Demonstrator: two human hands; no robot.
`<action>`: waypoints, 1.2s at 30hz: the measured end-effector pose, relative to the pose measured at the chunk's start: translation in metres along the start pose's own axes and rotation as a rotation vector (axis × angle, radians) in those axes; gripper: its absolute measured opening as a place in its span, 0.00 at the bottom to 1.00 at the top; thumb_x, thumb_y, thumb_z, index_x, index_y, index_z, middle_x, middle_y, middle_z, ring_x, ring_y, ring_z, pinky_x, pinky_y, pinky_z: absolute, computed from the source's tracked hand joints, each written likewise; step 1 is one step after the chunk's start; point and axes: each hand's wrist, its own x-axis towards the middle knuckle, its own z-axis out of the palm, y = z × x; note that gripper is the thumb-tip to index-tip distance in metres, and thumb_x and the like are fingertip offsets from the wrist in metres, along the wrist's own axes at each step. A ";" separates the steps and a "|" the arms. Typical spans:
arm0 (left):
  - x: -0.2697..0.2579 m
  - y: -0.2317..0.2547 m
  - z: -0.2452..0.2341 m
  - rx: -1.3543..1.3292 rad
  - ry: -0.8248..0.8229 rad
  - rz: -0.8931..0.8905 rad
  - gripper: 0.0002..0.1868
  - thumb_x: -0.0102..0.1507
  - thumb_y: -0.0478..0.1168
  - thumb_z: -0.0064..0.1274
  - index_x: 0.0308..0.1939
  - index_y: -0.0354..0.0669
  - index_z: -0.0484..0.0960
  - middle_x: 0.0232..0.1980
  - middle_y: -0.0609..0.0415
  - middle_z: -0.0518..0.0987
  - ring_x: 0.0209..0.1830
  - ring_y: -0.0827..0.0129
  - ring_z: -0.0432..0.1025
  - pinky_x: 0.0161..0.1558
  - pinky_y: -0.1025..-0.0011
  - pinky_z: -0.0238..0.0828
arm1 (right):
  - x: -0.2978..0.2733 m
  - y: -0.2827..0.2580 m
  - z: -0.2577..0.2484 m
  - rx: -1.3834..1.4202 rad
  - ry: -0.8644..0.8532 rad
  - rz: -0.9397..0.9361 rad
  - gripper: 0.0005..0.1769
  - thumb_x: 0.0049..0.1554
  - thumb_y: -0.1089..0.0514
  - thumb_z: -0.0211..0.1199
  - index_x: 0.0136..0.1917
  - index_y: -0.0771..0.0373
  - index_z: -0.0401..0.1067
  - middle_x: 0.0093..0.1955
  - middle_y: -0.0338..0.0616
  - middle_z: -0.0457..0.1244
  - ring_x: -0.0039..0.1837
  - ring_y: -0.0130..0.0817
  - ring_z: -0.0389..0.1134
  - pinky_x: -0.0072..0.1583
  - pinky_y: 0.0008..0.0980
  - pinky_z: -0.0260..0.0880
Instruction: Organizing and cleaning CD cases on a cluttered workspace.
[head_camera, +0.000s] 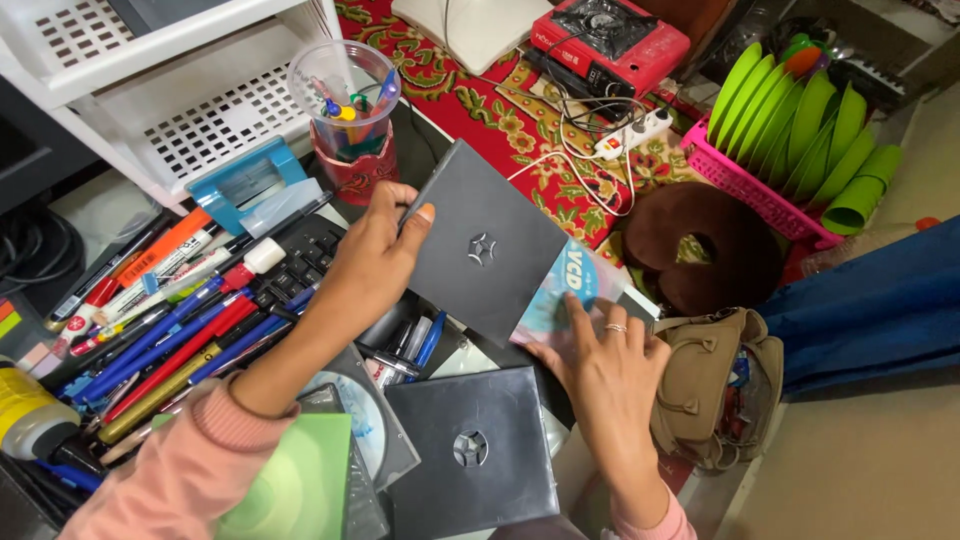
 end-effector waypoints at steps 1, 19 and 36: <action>0.000 -0.002 0.003 0.003 -0.010 -0.019 0.23 0.69 0.55 0.46 0.57 0.41 0.71 0.31 0.46 0.76 0.27 0.66 0.68 0.34 0.63 0.67 | 0.001 0.003 0.002 0.121 0.072 -0.056 0.34 0.52 0.34 0.64 0.66 0.52 0.72 0.59 0.46 0.65 0.57 0.44 0.64 0.55 0.46 0.57; 0.020 -0.038 0.081 0.108 -0.213 0.187 0.23 0.68 0.51 0.50 0.59 0.40 0.69 0.46 0.39 0.81 0.48 0.46 0.77 0.47 0.55 0.71 | 0.006 0.027 0.020 0.452 0.183 0.136 0.25 0.60 0.52 0.64 0.67 0.62 0.67 0.58 0.49 0.66 0.56 0.45 0.68 0.53 0.42 0.59; -0.005 -0.007 0.068 0.580 -0.342 0.129 0.30 0.65 0.59 0.53 0.52 0.32 0.72 0.36 0.39 0.83 0.40 0.45 0.79 0.42 0.51 0.74 | -0.002 0.035 0.024 0.583 0.175 0.148 0.33 0.59 0.50 0.65 0.74 0.62 0.62 0.55 0.54 0.69 0.52 0.42 0.70 0.54 0.40 0.59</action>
